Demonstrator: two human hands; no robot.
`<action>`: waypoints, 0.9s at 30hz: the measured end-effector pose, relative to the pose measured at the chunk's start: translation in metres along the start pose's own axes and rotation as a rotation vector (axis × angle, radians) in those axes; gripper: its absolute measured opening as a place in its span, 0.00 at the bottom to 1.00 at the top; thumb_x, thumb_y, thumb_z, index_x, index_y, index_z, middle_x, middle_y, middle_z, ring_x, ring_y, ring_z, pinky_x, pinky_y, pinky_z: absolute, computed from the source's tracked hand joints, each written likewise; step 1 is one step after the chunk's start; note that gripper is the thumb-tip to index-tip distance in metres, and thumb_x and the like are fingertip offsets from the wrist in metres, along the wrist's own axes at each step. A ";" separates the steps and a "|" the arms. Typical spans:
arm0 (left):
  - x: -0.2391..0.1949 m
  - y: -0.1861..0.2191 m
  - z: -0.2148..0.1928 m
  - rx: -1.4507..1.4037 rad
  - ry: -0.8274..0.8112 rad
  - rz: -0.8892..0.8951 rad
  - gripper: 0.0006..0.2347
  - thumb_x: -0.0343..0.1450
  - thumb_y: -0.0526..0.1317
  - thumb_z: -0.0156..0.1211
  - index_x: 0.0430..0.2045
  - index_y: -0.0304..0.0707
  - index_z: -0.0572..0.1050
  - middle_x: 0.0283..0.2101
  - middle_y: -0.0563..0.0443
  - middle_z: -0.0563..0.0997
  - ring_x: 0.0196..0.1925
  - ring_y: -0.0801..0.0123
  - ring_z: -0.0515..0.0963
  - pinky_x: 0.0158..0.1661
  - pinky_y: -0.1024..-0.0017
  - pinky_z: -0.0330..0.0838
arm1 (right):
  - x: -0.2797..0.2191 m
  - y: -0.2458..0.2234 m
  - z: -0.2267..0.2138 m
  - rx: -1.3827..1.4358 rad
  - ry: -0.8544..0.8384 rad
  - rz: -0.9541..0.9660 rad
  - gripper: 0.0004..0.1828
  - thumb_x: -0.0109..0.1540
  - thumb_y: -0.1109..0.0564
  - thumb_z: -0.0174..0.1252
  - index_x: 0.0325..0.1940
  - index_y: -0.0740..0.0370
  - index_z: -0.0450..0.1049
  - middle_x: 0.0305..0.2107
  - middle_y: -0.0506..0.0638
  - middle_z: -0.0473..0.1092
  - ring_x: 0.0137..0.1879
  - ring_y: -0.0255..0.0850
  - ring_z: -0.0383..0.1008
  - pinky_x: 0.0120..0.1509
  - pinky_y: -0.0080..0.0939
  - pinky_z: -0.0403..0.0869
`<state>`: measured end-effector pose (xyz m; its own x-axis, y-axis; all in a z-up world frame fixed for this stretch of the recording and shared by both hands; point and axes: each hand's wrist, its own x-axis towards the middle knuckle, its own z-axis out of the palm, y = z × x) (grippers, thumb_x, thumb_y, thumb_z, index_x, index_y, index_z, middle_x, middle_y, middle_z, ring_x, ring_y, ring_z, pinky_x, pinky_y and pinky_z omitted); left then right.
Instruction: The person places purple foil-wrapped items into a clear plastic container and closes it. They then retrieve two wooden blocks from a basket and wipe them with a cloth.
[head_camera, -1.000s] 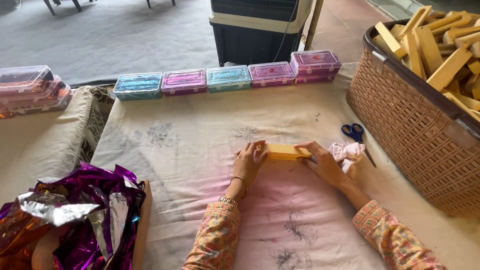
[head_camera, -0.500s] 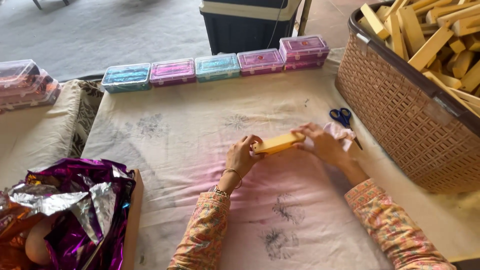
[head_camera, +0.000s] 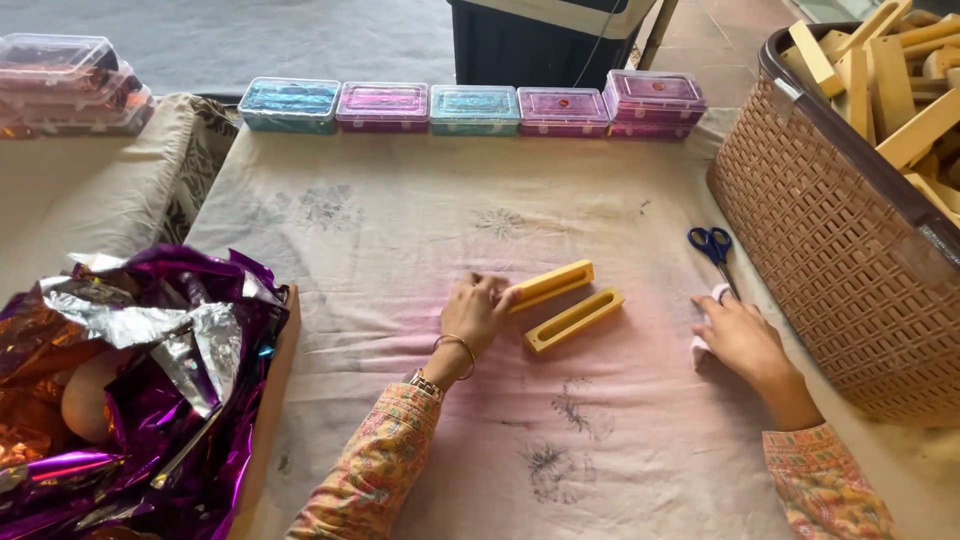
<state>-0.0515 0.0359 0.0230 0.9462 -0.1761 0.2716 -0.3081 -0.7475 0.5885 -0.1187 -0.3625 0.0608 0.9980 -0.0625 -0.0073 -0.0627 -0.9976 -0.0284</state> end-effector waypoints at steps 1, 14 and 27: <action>-0.001 -0.004 0.009 0.036 0.209 0.114 0.20 0.70 0.59 0.55 0.37 0.45 0.85 0.37 0.44 0.81 0.36 0.58 0.81 0.32 0.67 0.77 | -0.005 -0.007 -0.011 0.010 -0.028 0.070 0.29 0.65 0.46 0.57 0.71 0.45 0.67 0.55 0.60 0.72 0.61 0.56 0.72 0.65 0.54 0.72; -0.042 0.041 -0.010 -0.097 0.033 0.504 0.29 0.65 0.47 0.71 0.58 0.39 0.67 0.38 0.47 0.81 0.41 0.58 0.82 0.41 0.62 0.77 | -0.027 -0.160 -0.024 0.723 0.488 -0.445 0.15 0.59 0.67 0.63 0.48 0.55 0.79 0.48 0.52 0.72 0.50 0.42 0.78 0.54 0.38 0.81; -0.029 0.042 -0.009 -0.175 -0.101 0.291 0.36 0.60 0.45 0.75 0.64 0.45 0.61 0.38 0.52 0.82 0.44 0.58 0.82 0.46 0.61 0.74 | -0.018 -0.129 -0.046 0.243 0.377 -0.802 0.20 0.52 0.55 0.66 0.49 0.58 0.80 0.52 0.53 0.71 0.57 0.56 0.71 0.60 0.56 0.71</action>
<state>-0.0927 0.0155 0.0462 0.8185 -0.4347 0.3756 -0.5704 -0.5372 0.6213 -0.1282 -0.2343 0.1101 0.6760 0.5982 0.4304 0.6926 -0.7152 -0.0938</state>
